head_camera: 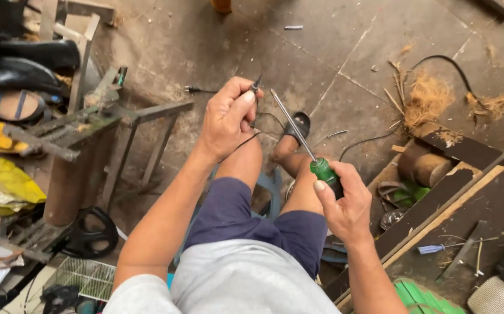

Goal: Repairing a mechanical tool connector by disassembling it with screwdrivers and pliers, inspecting the internal components, and reassembling the unit.

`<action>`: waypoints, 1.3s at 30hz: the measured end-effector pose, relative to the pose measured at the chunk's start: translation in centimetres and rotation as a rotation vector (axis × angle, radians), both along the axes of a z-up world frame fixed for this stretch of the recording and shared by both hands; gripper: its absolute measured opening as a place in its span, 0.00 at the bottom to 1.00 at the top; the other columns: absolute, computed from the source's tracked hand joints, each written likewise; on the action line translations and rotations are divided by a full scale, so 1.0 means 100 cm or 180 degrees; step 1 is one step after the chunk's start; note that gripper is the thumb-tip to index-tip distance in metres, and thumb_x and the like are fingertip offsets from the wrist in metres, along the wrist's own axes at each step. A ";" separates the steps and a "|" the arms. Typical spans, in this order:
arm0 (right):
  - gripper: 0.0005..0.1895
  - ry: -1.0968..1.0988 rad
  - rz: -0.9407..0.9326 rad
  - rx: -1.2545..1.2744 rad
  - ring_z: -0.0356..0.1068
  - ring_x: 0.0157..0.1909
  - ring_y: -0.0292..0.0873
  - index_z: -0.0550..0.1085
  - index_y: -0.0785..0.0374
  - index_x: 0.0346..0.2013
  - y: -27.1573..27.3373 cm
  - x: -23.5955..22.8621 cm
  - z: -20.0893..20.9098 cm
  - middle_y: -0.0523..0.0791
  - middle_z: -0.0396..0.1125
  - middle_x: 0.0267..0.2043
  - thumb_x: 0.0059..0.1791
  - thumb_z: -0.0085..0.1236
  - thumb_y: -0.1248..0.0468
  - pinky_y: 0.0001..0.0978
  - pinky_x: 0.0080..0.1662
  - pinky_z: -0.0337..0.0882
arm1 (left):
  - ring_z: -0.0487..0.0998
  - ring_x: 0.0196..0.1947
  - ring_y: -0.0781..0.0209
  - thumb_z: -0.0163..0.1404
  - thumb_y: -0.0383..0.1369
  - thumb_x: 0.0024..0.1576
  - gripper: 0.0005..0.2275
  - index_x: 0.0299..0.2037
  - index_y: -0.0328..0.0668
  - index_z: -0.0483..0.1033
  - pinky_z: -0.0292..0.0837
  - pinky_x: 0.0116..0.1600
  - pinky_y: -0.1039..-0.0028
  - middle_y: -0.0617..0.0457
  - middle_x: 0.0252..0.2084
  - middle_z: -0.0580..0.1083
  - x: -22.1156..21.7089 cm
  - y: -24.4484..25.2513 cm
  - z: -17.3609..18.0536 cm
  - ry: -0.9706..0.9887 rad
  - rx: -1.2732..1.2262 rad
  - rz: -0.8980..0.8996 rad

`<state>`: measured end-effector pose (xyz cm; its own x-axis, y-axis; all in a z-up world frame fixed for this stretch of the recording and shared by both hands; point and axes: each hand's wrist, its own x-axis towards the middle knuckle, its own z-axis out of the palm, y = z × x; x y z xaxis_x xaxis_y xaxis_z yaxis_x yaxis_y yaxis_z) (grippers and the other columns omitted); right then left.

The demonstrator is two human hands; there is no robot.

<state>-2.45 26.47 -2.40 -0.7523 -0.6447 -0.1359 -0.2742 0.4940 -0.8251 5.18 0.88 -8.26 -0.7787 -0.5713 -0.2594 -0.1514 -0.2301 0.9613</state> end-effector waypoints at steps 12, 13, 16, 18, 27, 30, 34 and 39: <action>0.27 -0.0520 -0.0606 0.0932 0.67 0.38 0.40 0.71 0.59 0.49 0.053 0.131 0.007 0.43 0.69 0.38 0.41 0.63 0.50 0.34 0.43 0.65 | 0.60 0.22 0.70 0.35 0.38 0.66 0.10 0.44 0.43 0.67 0.61 0.35 0.76 0.60 0.21 0.61 0.102 -0.010 0.084 -0.0220 -0.1145 -0.0375; 0.21 -0.0056 -0.0454 0.0461 0.67 0.42 0.42 0.71 0.62 0.48 0.053 0.143 0.013 0.45 0.69 0.41 0.45 0.60 0.55 0.35 0.47 0.66 | 0.60 0.23 0.70 0.36 0.38 0.66 0.10 0.46 0.43 0.68 0.61 0.35 0.77 0.59 0.22 0.62 0.114 -0.010 0.093 -0.0102 -0.1159 -0.0391; 0.17 0.0554 -0.0116 -0.0216 0.69 0.47 0.45 0.72 0.66 0.50 0.051 0.186 0.032 0.48 0.69 0.45 0.51 0.54 0.59 0.37 0.52 0.67 | 0.62 0.24 0.70 0.37 0.36 0.66 0.09 0.48 0.44 0.68 0.62 0.35 0.78 0.59 0.24 0.63 0.165 -0.010 0.119 0.0130 -0.1239 -0.0440; 0.17 0.0702 0.0053 -0.0418 0.70 0.49 0.46 0.72 0.66 0.52 0.049 0.211 0.041 0.49 0.69 0.47 0.52 0.51 0.60 0.37 0.53 0.68 | 0.64 0.25 0.70 0.38 0.36 0.66 0.09 0.48 0.44 0.68 0.64 0.36 0.78 0.59 0.25 0.64 0.201 -0.007 0.132 0.0244 -0.1308 -0.0488; 0.29 0.0457 0.0199 0.0329 0.71 0.47 0.40 0.70 0.60 0.52 0.059 0.295 0.047 0.43 0.71 0.48 0.41 0.66 0.51 0.32 0.50 0.69 | 0.61 0.14 0.73 0.43 0.34 0.63 0.08 0.47 0.42 0.72 0.55 0.17 0.85 0.55 0.21 0.68 0.313 0.057 0.082 0.0184 0.0236 -0.0046; 0.21 0.0687 0.0137 0.0312 0.71 0.42 0.42 0.72 0.61 0.46 0.063 0.306 0.048 0.44 0.71 0.41 0.43 0.65 0.57 0.34 0.46 0.69 | 0.60 0.13 0.74 0.42 0.32 0.64 0.09 0.47 0.39 0.73 0.54 0.17 0.85 0.56 0.21 0.68 0.314 0.076 0.069 0.0282 0.0600 0.0103; 0.19 0.0848 0.0145 0.0071 0.70 0.44 0.41 0.71 0.64 0.46 0.066 0.311 0.049 0.44 0.70 0.42 0.45 0.63 0.58 0.32 0.48 0.69 | 0.60 0.13 0.73 0.41 0.34 0.64 0.09 0.47 0.40 0.73 0.55 0.17 0.84 0.56 0.21 0.69 0.307 0.092 0.051 0.0351 0.0576 -0.0046; 0.20 0.1041 0.0143 -0.0047 0.70 0.46 0.43 0.71 0.65 0.49 0.075 0.308 0.041 0.46 0.70 0.43 0.46 0.63 0.60 0.33 0.50 0.69 | 0.62 0.13 0.71 0.41 0.36 0.64 0.10 0.46 0.41 0.73 0.56 0.18 0.81 0.57 0.20 0.69 0.296 0.099 0.052 0.0271 0.0436 -0.0116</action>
<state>28.33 33.98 1.69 -0.7252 -0.6784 0.1177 -0.5471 0.4640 -0.6967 34.76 10.80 -3.09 -0.8207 -0.5062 -0.2650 -0.0812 -0.3557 0.9311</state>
